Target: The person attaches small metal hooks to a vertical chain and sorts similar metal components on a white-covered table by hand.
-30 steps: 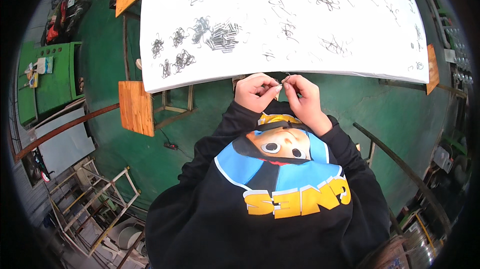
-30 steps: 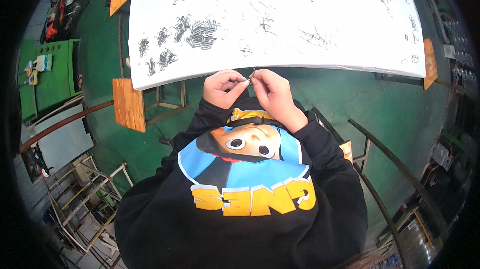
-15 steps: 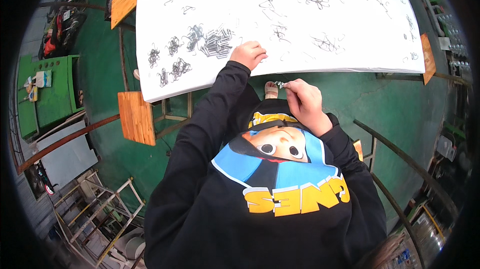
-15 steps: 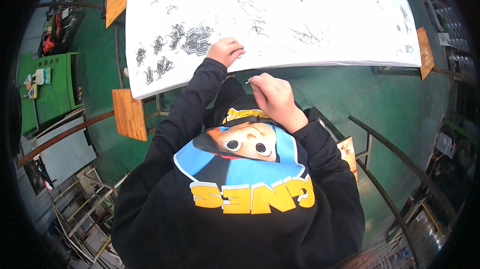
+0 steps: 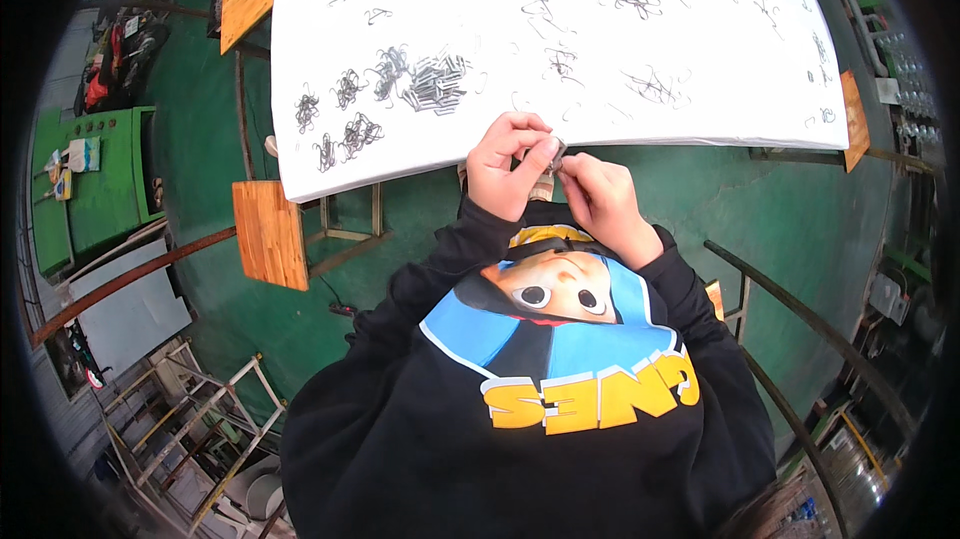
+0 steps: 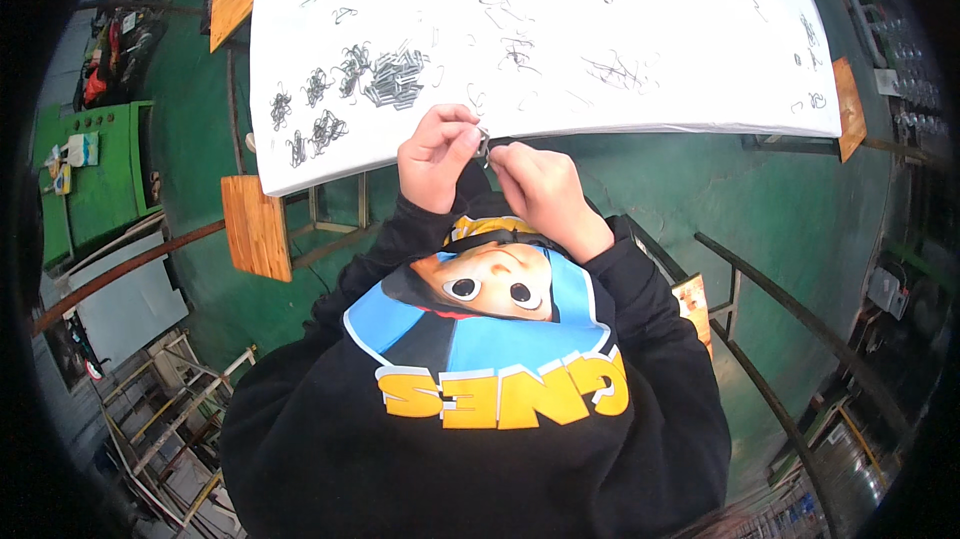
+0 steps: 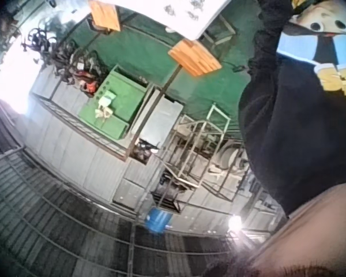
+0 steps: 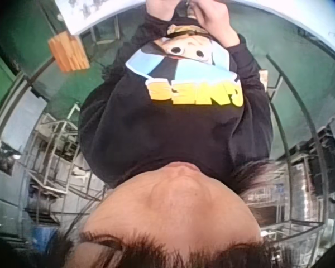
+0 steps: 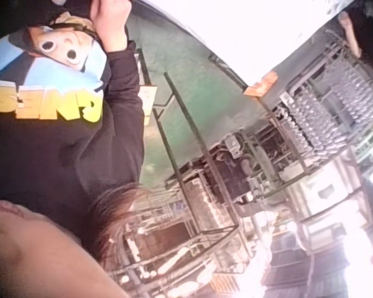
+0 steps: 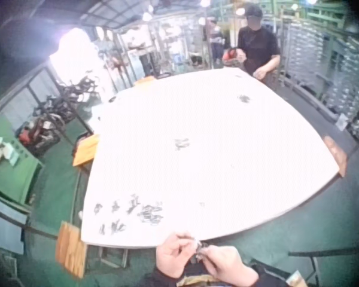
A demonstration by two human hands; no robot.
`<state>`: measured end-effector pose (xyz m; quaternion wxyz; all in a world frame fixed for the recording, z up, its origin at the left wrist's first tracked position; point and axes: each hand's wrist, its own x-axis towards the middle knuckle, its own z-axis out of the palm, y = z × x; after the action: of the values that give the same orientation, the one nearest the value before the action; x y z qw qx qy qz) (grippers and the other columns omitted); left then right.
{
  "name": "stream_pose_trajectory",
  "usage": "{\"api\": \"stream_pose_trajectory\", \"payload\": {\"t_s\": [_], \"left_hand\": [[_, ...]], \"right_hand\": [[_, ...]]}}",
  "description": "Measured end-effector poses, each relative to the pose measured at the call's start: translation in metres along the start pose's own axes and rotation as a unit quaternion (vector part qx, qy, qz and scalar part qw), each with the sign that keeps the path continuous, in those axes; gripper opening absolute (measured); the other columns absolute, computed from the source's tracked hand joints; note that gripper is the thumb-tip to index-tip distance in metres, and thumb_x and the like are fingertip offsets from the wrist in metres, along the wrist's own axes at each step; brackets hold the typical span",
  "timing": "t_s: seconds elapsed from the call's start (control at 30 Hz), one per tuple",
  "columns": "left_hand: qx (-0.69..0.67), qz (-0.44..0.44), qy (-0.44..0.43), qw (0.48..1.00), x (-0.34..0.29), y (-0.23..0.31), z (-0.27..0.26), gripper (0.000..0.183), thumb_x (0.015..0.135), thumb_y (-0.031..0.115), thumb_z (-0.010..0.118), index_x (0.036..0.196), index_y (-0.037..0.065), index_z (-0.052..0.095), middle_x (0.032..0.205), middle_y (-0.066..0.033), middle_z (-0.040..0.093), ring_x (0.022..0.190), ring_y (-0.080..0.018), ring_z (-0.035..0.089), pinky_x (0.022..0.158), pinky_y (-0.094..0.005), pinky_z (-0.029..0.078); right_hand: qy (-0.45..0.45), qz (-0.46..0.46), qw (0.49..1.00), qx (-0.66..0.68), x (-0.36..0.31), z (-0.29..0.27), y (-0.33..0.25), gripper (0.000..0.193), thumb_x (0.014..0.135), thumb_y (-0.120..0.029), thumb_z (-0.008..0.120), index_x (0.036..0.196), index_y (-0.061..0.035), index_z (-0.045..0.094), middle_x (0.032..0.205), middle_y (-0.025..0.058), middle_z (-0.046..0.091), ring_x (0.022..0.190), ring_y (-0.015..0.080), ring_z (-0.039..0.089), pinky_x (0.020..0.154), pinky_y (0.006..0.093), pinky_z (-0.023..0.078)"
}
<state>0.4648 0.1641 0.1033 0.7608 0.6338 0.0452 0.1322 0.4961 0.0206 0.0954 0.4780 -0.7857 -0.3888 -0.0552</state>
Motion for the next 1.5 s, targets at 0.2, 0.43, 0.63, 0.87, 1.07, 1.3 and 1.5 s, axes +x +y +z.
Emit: {"api": "stream_pose_trajectory", "payload": {"t_s": [0.2,0.43,0.63,0.87,1.07,1.3,1.5], "left_hand": [[0.042,0.026,-0.022,0.999,-0.003,0.004,-0.005,0.004,0.077,-0.001,0.057,0.078,-0.004,0.06,0.092,-0.01,0.051,0.082,-0.0131,0.049,0.072,-0.0225,0.04],[0.072,0.028,-0.044,0.996,-0.009,0.011,-0.011,0.004,0.077,-0.003,0.057,0.079,-0.005,0.059,0.092,-0.0102,0.05,0.078,-0.0114,0.049,0.067,-0.021,0.04],[0.062,0.045,0.027,0.997,-0.011,0.003,-0.017,0.004,0.077,-0.003,0.057,0.08,-0.005,0.058,0.091,-0.0096,0.05,0.078,-0.0115,0.048,0.067,-0.0213,0.04],[0.036,0.009,0.037,0.999,-0.013,0.003,-0.019,0.003,0.077,-0.003,0.057,0.079,-0.004,0.058,0.09,-0.0093,0.051,0.078,-0.0119,0.049,0.067,-0.0213,0.041],[0.05,0.022,0.03,0.998,-0.01,0.002,-0.019,0.003,0.077,-0.002,0.057,0.078,-0.004,0.058,0.09,-0.0092,0.051,0.078,-0.0117,0.049,0.066,-0.0214,0.041],[0.069,0.035,0.025,0.997,-0.005,-0.001,-0.019,0.005,0.08,0.0,0.055,0.08,-0.004,0.058,0.087,-0.0091,0.052,0.077,-0.0127,0.051,0.067,-0.0223,0.042],[-0.072,-0.01,-0.027,0.997,-0.006,0.005,-0.016,0.011,0.086,0.005,0.049,0.084,-0.004,0.054,0.079,-0.0089,0.055,0.076,-0.0138,0.054,0.068,-0.0242,0.043]], "right_hand": [[0.008,-0.028,1.0,0.006,0.005,0.002,-0.009,0.016,0.068,0.003,0.058,0.081,-0.002,0.051,0.062,0.0101,0.049,0.05,0.0257,0.052,0.045,0.0336,0.04],[-0.035,0.012,0.999,0.039,0.001,0.005,-0.005,0.017,0.068,0.005,0.056,0.083,-0.0017,0.051,0.069,0.012,0.054,0.056,0.0278,0.055,0.048,0.034,0.042],[-0.086,0.005,0.994,0.066,0.01,0.003,-0.009,0.018,0.068,0.005,0.054,0.083,-0.0017,0.05,0.067,0.0118,0.051,0.055,0.0282,0.053,0.048,0.0344,0.042],[-0.089,-0.037,0.995,0.036,0.017,0.013,-0.007,0.019,0.066,0.005,0.055,0.083,-0.0022,0.05,0.064,0.0106,0.047,0.052,0.027,0.051,0.046,0.0342,0.04],[-0.081,-0.047,0.995,0.037,0.022,0.014,-0.007,0.021,0.064,0.005,0.055,0.083,-0.0031,0.051,0.063,0.0094,0.046,0.051,0.0261,0.05,0.045,0.0339,0.039],[-0.132,-0.04,0.99,-0.011,0.025,0.005,-0.009,0.021,0.065,0.004,0.055,0.084,-0.0035,0.051,0.066,0.0091,0.049,0.053,0.0259,0.051,0.048,0.0337,0.041],[-0.092,-0.026,0.995,0.018,0.021,0.01,-0.007,0.023,0.066,0.002,0.055,0.088,-0.0022,0.05,0.068,0.0087,0.052,0.055,0.0266,0.053,0.048,0.0334,0.042]]}}
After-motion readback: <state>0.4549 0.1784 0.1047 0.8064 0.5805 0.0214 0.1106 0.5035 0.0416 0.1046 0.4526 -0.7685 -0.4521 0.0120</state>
